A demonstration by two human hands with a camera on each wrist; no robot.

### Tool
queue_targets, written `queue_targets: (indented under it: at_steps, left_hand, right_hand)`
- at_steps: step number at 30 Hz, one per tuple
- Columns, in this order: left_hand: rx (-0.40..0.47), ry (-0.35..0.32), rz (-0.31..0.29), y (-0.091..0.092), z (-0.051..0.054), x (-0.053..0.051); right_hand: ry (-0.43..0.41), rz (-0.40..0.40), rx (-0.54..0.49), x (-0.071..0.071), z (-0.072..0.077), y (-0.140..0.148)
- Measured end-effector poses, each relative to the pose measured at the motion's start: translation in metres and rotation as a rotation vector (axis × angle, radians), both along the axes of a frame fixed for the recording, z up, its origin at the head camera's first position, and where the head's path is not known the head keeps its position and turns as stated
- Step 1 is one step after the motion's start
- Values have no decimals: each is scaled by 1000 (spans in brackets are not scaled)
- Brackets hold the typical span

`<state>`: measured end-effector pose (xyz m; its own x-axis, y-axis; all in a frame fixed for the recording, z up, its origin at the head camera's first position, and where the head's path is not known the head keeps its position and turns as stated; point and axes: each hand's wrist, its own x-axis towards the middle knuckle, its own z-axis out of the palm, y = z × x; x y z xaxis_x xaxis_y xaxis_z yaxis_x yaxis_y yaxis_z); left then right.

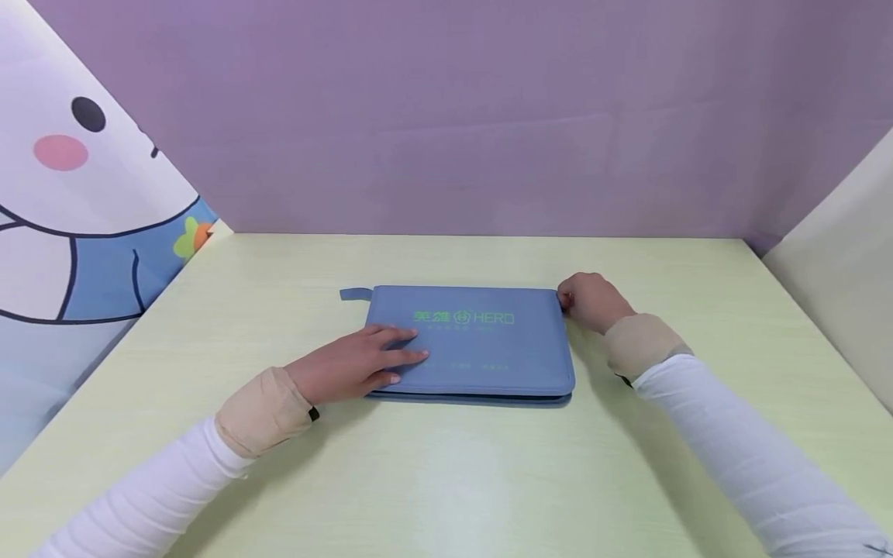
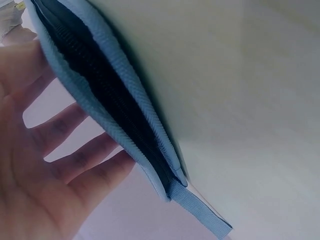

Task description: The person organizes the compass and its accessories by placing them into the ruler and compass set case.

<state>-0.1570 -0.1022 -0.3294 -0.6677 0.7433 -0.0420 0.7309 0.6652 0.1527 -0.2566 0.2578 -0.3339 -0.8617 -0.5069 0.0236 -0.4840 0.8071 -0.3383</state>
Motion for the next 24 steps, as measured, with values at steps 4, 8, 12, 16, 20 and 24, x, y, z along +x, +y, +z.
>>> queue_targets:
  at_steps: [4, 8, 12, 16, 20, 24]
  left_hand:
    - [-5, -6, -2, 1, 0, 0]
    - [-11, 4, -7, 1, 1, 0]
    - [-12, 24, -11, 0, 1, 0]
    - [-10, 18, -16, 0, 0, 0]
    - [-13, 6, 0, -3, -2, 0]
    - [-1, 3, 1, -2, -3, 2]
  right_hand:
    - [42, 36, 7, 1, 0, 4]
    - [60, 52, -1, 1, -2, 6]
    - [64, 61, -16, 4, 0, 7]
    - [94, 106, -19, 9, -1, 8]
    - [109, 144, -22, 12, -3, 5]
    - [132, 158, -16, 16, -3, 5]
